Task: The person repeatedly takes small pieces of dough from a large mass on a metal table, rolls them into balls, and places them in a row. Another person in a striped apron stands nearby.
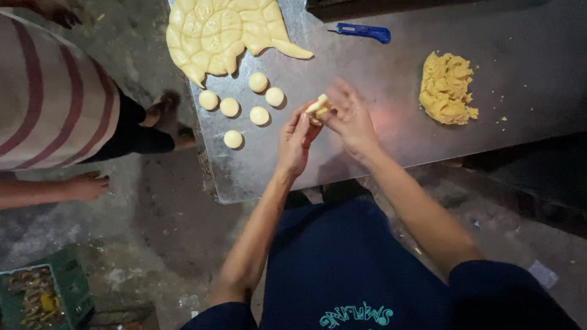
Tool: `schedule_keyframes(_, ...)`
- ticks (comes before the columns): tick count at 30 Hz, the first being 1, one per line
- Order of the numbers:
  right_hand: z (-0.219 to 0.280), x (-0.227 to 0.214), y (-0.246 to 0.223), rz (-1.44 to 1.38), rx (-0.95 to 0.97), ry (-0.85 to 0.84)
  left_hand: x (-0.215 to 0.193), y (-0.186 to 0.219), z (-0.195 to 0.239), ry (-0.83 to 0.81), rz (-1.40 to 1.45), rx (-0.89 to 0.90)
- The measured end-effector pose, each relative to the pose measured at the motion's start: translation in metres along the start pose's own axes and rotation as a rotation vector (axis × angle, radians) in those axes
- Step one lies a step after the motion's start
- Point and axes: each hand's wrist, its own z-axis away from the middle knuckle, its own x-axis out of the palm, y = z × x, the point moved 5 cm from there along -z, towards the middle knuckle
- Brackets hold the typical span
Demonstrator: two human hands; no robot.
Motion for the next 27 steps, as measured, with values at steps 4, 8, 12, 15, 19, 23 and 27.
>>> schedule_keyframes(4, -0.001, -0.005, 0.007, 0.026, 0.192, -0.119, 0.006, 0.006, 0.007, -0.052, -0.374, 0.203)
schedule_keyframes(8, 0.005, -0.02, 0.014, 0.197, 0.118, -0.165, 0.003, 0.009, 0.013, -0.046, -0.292, 0.117)
schedule_keyframes(12, 0.007, -0.022, 0.015, 0.374, -0.02, -0.265, 0.004, 0.018, 0.013, -0.096, -0.273, 0.004)
schedule_keyframes(15, 0.008, -0.02, 0.021, 0.389, 0.07, -0.205, 0.002, 0.015, 0.014, -0.084, -0.335, -0.059)
schedule_keyframes(19, 0.013, -0.022, 0.01, 0.573, -0.05, -0.154, -0.014, 0.001, 0.011, 0.06, -0.332, -0.076)
schedule_keyframes(23, 0.017, -0.02, 0.006, 0.669, -0.305, -0.343, -0.043, -0.021, 0.007, 0.198, -0.311, -0.175)
schedule_keyframes(27, 0.015, -0.038, 0.039, 0.816, -0.224, -0.097, -0.047, -0.064, 0.015, 0.205, -0.276, -0.125)
